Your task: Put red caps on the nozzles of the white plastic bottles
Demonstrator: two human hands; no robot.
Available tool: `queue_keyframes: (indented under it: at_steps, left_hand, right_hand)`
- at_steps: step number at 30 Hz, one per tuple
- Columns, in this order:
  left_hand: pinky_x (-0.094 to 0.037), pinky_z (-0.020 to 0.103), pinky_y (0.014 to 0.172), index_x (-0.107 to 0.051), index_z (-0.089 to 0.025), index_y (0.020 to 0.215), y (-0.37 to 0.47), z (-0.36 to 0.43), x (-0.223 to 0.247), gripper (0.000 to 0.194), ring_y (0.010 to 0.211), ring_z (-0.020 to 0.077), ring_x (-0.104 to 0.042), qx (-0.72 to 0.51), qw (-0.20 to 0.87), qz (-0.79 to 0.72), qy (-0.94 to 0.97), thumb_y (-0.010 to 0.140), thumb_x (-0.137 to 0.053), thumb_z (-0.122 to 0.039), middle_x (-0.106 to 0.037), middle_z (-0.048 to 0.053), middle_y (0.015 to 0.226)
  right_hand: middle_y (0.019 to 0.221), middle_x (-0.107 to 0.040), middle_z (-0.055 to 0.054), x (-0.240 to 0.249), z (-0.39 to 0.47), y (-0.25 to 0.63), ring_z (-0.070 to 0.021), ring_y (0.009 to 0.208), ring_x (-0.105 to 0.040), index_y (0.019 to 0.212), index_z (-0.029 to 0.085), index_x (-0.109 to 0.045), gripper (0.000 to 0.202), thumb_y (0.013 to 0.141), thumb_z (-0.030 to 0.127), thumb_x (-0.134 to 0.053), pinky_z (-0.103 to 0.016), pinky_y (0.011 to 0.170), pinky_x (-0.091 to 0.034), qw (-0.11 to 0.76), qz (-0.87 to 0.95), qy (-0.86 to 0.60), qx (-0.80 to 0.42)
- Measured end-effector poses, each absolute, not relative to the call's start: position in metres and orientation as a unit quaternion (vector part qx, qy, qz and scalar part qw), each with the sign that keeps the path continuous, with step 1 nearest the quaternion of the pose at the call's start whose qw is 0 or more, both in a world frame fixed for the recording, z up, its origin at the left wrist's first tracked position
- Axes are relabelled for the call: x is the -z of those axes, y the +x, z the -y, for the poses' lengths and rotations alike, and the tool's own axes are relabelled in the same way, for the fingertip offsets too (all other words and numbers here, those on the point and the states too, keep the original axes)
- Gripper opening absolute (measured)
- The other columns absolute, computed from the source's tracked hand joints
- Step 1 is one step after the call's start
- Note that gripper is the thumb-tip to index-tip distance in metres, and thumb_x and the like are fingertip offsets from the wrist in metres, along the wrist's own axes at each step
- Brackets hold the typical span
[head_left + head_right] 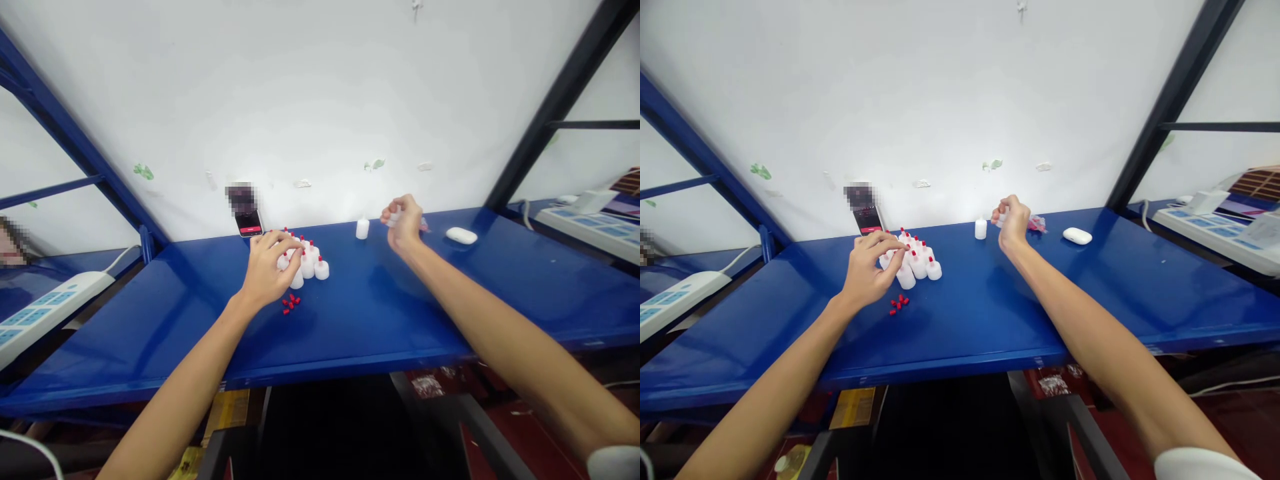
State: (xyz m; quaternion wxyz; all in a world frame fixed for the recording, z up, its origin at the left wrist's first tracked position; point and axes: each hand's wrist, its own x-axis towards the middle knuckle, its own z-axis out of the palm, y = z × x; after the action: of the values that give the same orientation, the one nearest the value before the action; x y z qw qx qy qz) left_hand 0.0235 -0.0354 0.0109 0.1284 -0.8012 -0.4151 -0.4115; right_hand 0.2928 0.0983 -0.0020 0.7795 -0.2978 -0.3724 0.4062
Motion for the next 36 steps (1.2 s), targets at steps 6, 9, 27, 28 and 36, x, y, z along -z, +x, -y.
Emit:
queue_keyframes:
  at_steps: [6, 9, 27, 28, 36]
  left_hand:
    - [-0.037, 0.035, 0.076, -0.067, -0.020, 0.086, 0.006, 0.072, 0.000, 0.017, 0.070, 0.0147, -0.062, 0.365, 0.056, 0.440, -0.818, 0.095, -0.053, -0.023, -0.073, 0.000, 0.081]
    - [-0.037, 0.032, 0.070, -0.068, -0.020, 0.086, -0.005, 0.082, 0.010, 0.017, 0.065, 0.0144, -0.058, 0.341, 0.052, 0.465, -0.815, 0.094, -0.054, -0.023, -0.070, 0.000, 0.074]
    - [-0.031, 0.034, 0.073, -0.069, -0.019, 0.085, -0.009, 0.086, 0.019, 0.022, 0.054, 0.0105, -0.048, 0.235, -0.002, 0.516, -0.824, 0.094, -0.052, -0.030, -0.060, -0.005, 0.061]
    - [-0.031, 0.035, 0.074, -0.069, -0.019, 0.087, -0.009, 0.087, 0.019, 0.022, 0.051, 0.0097, -0.045, 0.227, -0.008, 0.516, -0.826, 0.093, -0.053, -0.032, -0.058, -0.006, 0.058]
    - [-0.038, 0.033, 0.077, -0.071, -0.020, 0.095, -0.015, 0.094, 0.021, 0.017, 0.058, 0.0116, -0.052, 0.197, -0.029, 0.501, -0.842, 0.087, -0.062, -0.031, -0.058, -0.005, 0.064]
  right_hand:
    - [0.054, -0.047, 0.003, 0.009, -0.148, 0.298, -0.0103, 0.050, -0.047, 0.059, 0.019, -0.050, 0.018, 0.077, 0.017, -0.048, -0.024, 0.052, -0.038, 0.746, 0.462, -0.367, -0.310]
    - [0.058, -0.051, 0.001, 0.015, -0.163, 0.288, -0.0110, 0.056, -0.052, 0.063, 0.018, -0.054, 0.022, 0.082, 0.016, -0.044, -0.024, 0.060, -0.042, 0.716, 0.504, -0.366, -0.315]
    - [0.058, -0.060, 0.000, 0.046, -0.152, 0.278, -0.0161, 0.056, -0.059, 0.072, 0.019, -0.055, 0.008, 0.071, 0.020, -0.048, -0.028, 0.059, -0.047, 0.620, 0.516, -0.411, -0.425]
    - [0.057, -0.061, -0.001, 0.045, -0.147, 0.279, -0.0167, 0.056, -0.059, 0.070, 0.019, -0.056, 0.008, 0.070, 0.021, -0.048, -0.029, 0.059, -0.048, 0.616, 0.515, -0.411, -0.432]
    - [0.080, -0.074, -0.010, 0.045, -0.073, 0.290, -0.0237, 0.086, -0.067, 0.068, 0.016, -0.068, 0.019, 0.064, 0.028, -0.055, -0.033, 0.081, -0.049, 0.526, 0.592, -0.347, -0.501]
